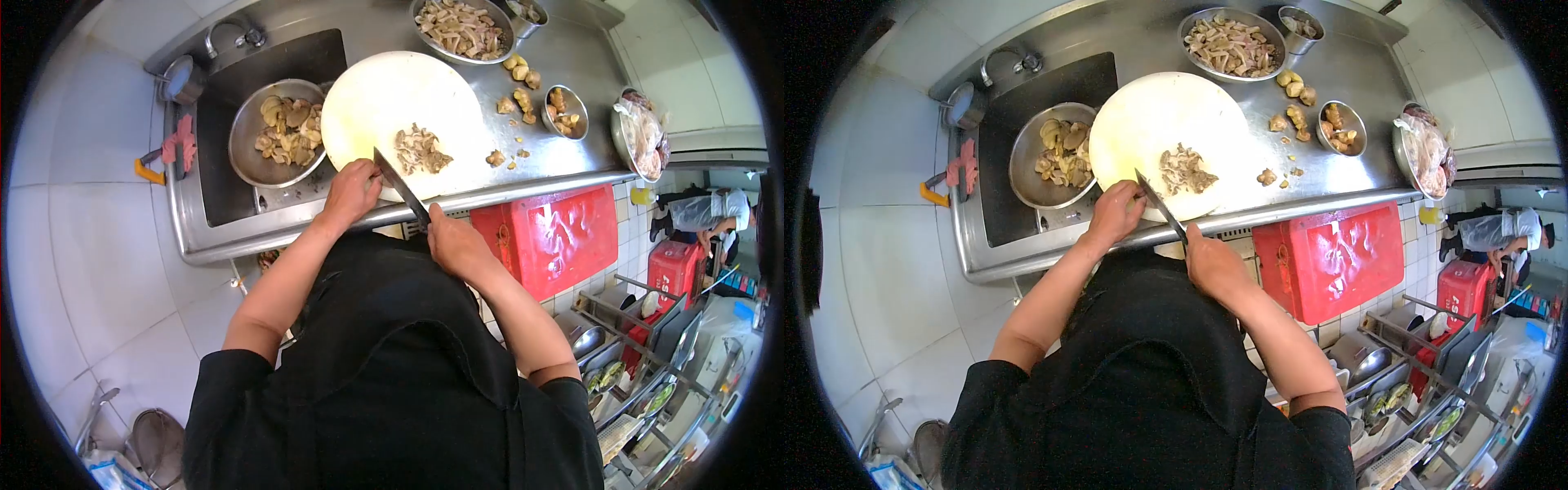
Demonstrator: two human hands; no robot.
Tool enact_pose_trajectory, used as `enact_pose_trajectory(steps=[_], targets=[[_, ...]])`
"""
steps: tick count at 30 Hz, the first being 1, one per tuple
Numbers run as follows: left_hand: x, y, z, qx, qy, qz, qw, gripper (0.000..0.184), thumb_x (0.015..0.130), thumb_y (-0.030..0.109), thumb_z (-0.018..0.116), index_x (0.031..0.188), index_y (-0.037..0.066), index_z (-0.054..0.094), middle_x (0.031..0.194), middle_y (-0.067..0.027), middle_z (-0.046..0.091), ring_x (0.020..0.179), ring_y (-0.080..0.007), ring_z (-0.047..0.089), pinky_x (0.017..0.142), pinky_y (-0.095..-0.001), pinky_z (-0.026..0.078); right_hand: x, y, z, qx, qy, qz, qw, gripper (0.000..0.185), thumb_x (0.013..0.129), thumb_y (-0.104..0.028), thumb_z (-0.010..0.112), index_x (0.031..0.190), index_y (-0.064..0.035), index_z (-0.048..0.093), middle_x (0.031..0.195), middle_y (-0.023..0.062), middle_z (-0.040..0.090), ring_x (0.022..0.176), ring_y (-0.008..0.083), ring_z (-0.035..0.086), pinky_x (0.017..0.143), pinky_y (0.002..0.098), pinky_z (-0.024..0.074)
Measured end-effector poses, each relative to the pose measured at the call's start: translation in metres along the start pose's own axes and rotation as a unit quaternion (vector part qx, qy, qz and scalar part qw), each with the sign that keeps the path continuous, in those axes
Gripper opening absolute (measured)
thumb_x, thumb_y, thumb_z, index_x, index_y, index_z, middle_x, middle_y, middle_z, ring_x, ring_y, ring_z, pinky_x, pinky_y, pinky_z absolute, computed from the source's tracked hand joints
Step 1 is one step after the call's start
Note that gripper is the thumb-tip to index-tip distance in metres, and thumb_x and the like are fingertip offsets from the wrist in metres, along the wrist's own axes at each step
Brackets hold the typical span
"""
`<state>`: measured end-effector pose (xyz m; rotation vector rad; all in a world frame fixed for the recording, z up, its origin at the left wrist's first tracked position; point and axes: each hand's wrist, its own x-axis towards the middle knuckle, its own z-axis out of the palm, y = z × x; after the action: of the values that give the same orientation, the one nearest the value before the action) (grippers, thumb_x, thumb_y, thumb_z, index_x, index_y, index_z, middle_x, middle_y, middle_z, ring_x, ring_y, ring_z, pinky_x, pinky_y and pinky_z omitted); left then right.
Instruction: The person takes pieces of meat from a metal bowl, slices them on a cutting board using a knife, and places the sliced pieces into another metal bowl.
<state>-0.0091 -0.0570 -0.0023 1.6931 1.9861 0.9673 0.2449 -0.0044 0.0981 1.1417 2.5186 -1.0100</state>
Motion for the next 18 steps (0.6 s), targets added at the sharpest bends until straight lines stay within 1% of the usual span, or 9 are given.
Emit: enact_pose_trajectory(steps=[6,7,8,10,12,14,16,17,18], targets=[[0.0,0.005,0.002,-0.018,0.006,-0.019,1.0,0.015,0.091,0.012,0.072,0.1,0.0,0.074,0.105,-0.0176,0.073,0.104,-0.039,0.069,0.092,-0.0472,0.056,0.048,0.0,0.021,0.005,0.025,0.007,1.0,0.022,0.108,-0.017,0.052,0.116,0.0026,0.048,0.083,0.0346,0.069,0.082,0.0546,0.069,0.075,0.0641,0.0531],[0.001,0.002,0.004,-0.011,0.019,-0.005,1.0,0.014,0.091,0.011,0.072,0.099,0.0,0.073,0.105,-0.0172,0.073,0.103,-0.0388,0.069,0.092,-0.0469,0.056,0.056,0.002,0.023,0.004,0.027,0.005,1.0,0.022,0.108,-0.017,0.052,0.116,0.0026,0.048,0.083,0.0346,0.069,0.082,0.0546,0.069,0.075,0.0641,0.0531],[0.0,0.0,0.006,-0.003,0.031,0.01,0.999,0.012,0.091,0.01,0.072,0.098,0.0,0.073,0.105,-0.0169,0.073,0.103,-0.0386,0.069,0.091,-0.0466,0.057,0.062,0.004,0.025,0.018,0.047,-0.021,0.999,0.022,0.108,-0.017,0.052,0.116,0.0022,0.048,0.083,0.0348,0.069,0.082,0.055,0.069,0.076,0.0646,0.0528],[-0.004,-0.001,0.008,-0.01,0.039,0.008,0.999,0.012,0.091,0.01,0.072,0.098,0.0,0.073,0.104,-0.0164,0.073,0.102,-0.0384,0.07,0.091,-0.0464,0.057,0.057,0.001,0.02,0.032,0.071,-0.045,0.996,0.021,0.108,-0.018,0.052,0.116,0.0018,0.048,0.083,0.035,0.069,0.082,0.0554,0.069,0.076,0.0651,0.0525],[-0.004,-0.002,0.009,-0.018,0.051,0.003,0.999,0.011,0.091,0.01,0.072,0.098,0.001,0.073,0.104,-0.016,0.073,0.102,-0.0381,0.07,0.091,-0.0461,0.057,0.034,0.001,0.013,0.028,0.012,0.007,1.0,0.023,0.108,-0.018,0.05,0.12,0.0015,0.049,0.087,0.0332,0.071,0.088,0.0539,0.07,0.081,0.0654,0.0519],[-0.008,-0.002,0.011,-0.039,0.05,-0.001,0.998,0.012,0.091,0.01,0.072,0.099,0.001,0.073,0.105,-0.0155,0.073,0.102,-0.0377,0.07,0.091,-0.0459,0.057,0.011,0.02,0.013,0.032,0.021,0.006,0.999,0.023,0.108,-0.019,0.051,0.121,0.0006,0.05,0.088,0.0339,0.071,0.088,0.0544,0.069,0.081,0.0658,0.0515],[-0.01,-0.001,0.011,-0.036,0.054,0.002,0.998,0.013,0.093,0.011,0.072,0.101,0.001,0.072,0.106,-0.0155,0.073,0.102,-0.0373,0.07,0.091,-0.0457,0.057,0.0,0.031,0.014,0.036,0.024,0.032,0.999,0.025,0.108,-0.02,0.052,0.122,0.0005,0.05,0.088,0.0347,0.07,0.088,0.055,0.069,0.081,0.0663,0.051],[-0.01,-0.001,0.01,-0.037,0.042,-0.005,0.998,0.013,0.094,0.011,0.072,0.102,0.0,0.072,0.106,-0.0158,0.073,0.103,-0.0376,0.07,0.091,-0.0457,0.057,0.003,0.032,0.017,0.046,0.057,0.026,0.997,0.024,0.108,-0.019,0.052,0.121,0.0008,0.05,0.088,0.0349,0.07,0.087,0.055,0.069,0.08,0.0668,0.0508],[-0.009,0.001,0.007,-0.038,0.032,-0.012,0.999,0.014,0.094,0.011,0.071,0.103,0.0,0.072,0.107,-0.016,0.073,0.103,-0.0378,0.07,0.091,-0.0457,0.057,0.006,0.028,0.015,0.047,0.058,0.026,0.997,0.024,0.108,-0.019,0.052,0.121,0.0008,0.05,0.088,0.0349,0.07,0.087,0.055,0.069,0.08,0.0668,0.0508]])
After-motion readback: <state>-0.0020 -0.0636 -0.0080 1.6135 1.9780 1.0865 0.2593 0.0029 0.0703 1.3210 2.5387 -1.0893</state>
